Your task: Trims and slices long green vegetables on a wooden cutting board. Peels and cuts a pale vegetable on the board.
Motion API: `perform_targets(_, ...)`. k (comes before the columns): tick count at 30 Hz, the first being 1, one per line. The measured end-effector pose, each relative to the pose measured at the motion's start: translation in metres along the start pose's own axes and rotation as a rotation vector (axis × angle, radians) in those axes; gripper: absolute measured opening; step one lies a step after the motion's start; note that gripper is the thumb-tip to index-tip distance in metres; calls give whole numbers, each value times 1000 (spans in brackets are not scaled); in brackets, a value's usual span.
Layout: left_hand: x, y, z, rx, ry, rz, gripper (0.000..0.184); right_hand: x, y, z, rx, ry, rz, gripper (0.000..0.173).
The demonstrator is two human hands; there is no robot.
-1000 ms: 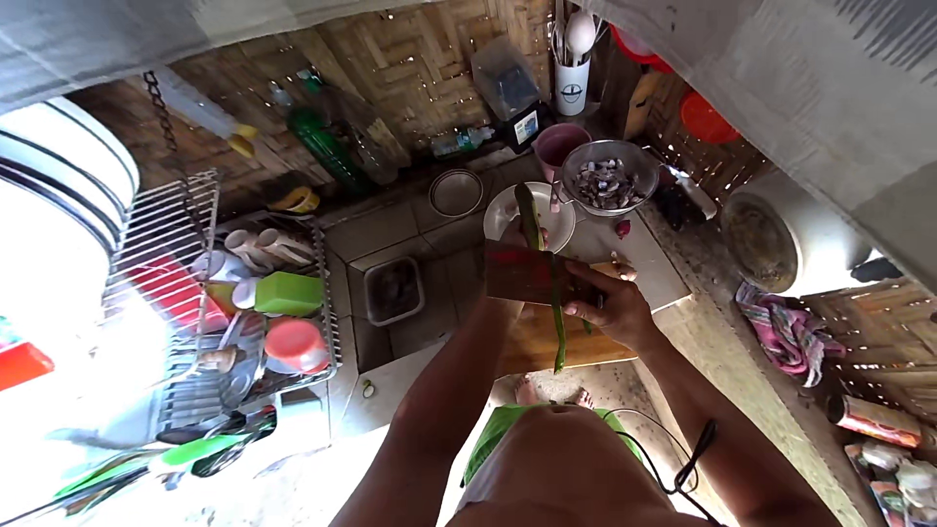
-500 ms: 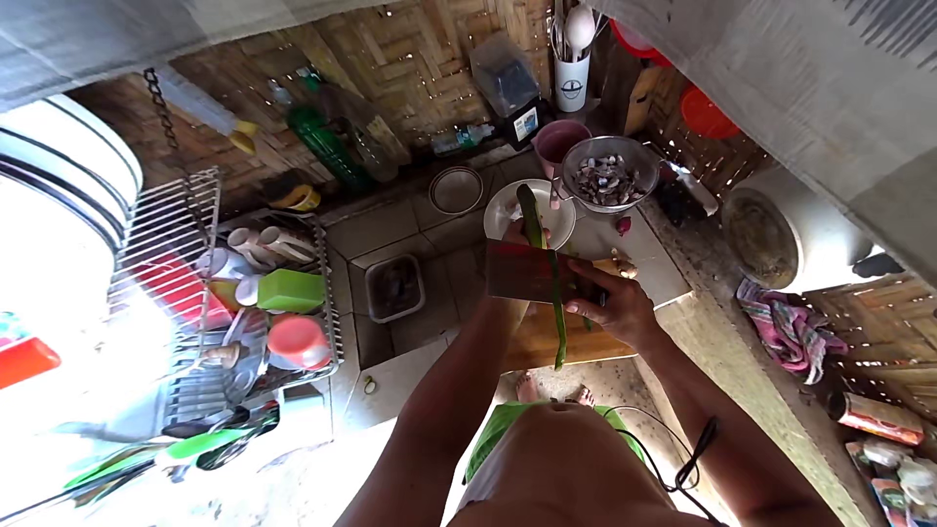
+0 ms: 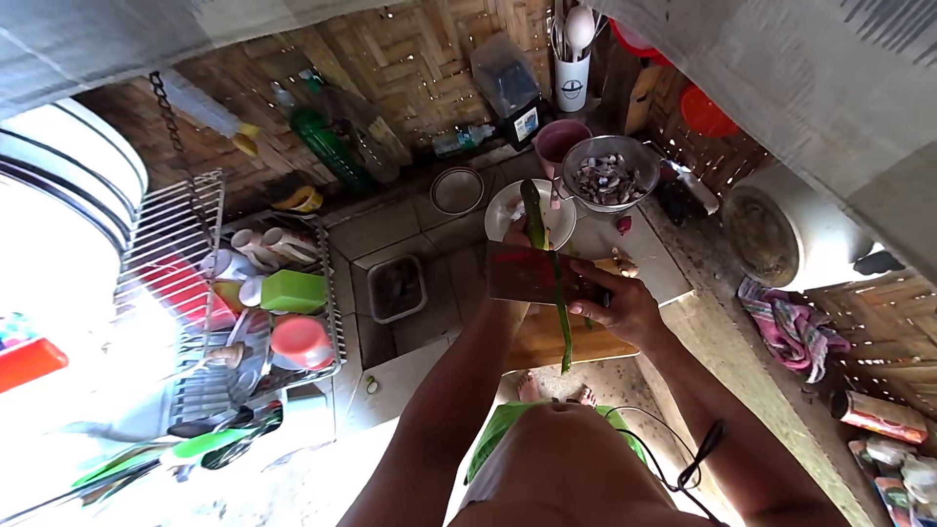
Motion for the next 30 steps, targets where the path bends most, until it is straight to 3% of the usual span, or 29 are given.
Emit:
perform_targets(3, 9, 11, -6, 32, -44, 61, 39, -1, -1, -2, 4, -27, 4, 73)
perform_targets(6, 25, 39, -15, -4, -132, -27, 33, -2, -4, -2, -2, -29, 3, 74)
perform_targets(10, 33, 51, -21, 23, -219, -5, 34, 0, -5, -4, -2, -55, 1, 74)
perform_targets(14, 26, 40, -21, 105, -363, 148, 28, -2, -7, -2, -3, -13, -18, 75)
perform_targets(16, 17, 31, -19, 175, -347, 270, 28, -2, -8, 0, -2, -2, -22, 74)
perform_targets(20, 19, 37, -23, 211, -385, 304, 29, -2, -9, 1, 10, 22, -37, 74)
perform_targets(22, 23, 39, -18, 230, -293, 407, 33, -1, -13, 1, -6, 29, -54, 74)
perform_targets(23, 31, 44, -17, 208, -266, 391, 32, -1, -14, 1, -7, 27, -58, 73)
perform_targets(26, 55, 71, -22, 16, -346, 46, 32, -1, -16, 1, 8, 8, -47, 72)
perform_targets(27, 50, 67, -22, 41, -375, 41, 31, -1, -16, 1, 13, 6, -44, 72)
perform_targets(30, 20, 33, -18, 251, -324, 365, 30, -1, -19, 1, 10, 3, -50, 72)
Point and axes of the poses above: each hand's wrist, its own y-axis away from the middle knuckle, its own x-axis out of the palm, z = x × y, the point moved 10 cm from there along -y, towards the middle knuckle, and after that the axes turned 8 degrees about z, right-handed, at the moved point
